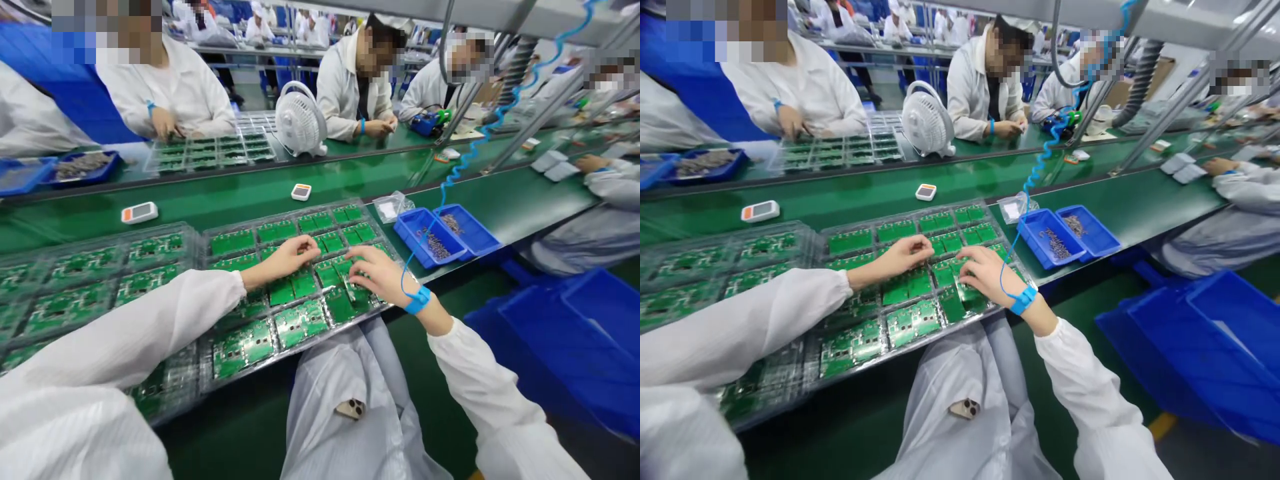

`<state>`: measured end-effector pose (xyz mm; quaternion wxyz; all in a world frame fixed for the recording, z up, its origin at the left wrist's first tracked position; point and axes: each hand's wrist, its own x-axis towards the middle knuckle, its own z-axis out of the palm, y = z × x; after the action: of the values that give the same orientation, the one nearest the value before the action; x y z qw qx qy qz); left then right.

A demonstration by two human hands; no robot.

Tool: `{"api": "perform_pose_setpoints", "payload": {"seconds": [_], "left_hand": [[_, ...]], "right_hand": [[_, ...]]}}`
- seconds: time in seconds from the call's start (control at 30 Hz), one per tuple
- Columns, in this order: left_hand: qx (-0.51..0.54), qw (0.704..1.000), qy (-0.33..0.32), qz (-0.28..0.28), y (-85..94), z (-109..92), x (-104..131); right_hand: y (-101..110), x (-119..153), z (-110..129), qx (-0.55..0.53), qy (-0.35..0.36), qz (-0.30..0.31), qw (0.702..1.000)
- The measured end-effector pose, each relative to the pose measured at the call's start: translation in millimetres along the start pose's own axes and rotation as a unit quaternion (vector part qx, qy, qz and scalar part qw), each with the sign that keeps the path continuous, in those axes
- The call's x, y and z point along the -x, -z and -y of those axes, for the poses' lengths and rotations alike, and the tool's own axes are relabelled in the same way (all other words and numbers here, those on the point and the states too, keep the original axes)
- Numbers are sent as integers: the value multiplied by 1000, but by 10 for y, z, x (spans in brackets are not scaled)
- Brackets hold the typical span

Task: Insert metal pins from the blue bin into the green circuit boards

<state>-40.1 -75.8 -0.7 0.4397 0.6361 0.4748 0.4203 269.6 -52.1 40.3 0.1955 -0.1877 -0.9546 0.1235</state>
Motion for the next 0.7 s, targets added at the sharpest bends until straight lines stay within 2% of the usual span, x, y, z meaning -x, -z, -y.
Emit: {"api": "perform_pose_setpoints", "payload": {"seconds": [0.07,0.17,0.3,0.43,0.7], "left_hand": [[124,991,48,-15,7,3,-2],[267,959,80,-46,33,-25,22],[325,939,98,-54,62,-43,40],[307,945,98,-58,45,-11,27],[271,947,142,-99,53,18,44]], "right_hand": [[-2,-263,-98,-15,-18,-36,999],[-204,-729,-301,-3,-39,-70,997],[-608,-1177,-476,-13,-54,-103,993],[-849,-1265,-497,-46,-21,-130,990],[-939,-1191,-528,-121,17,-175,977]]}}
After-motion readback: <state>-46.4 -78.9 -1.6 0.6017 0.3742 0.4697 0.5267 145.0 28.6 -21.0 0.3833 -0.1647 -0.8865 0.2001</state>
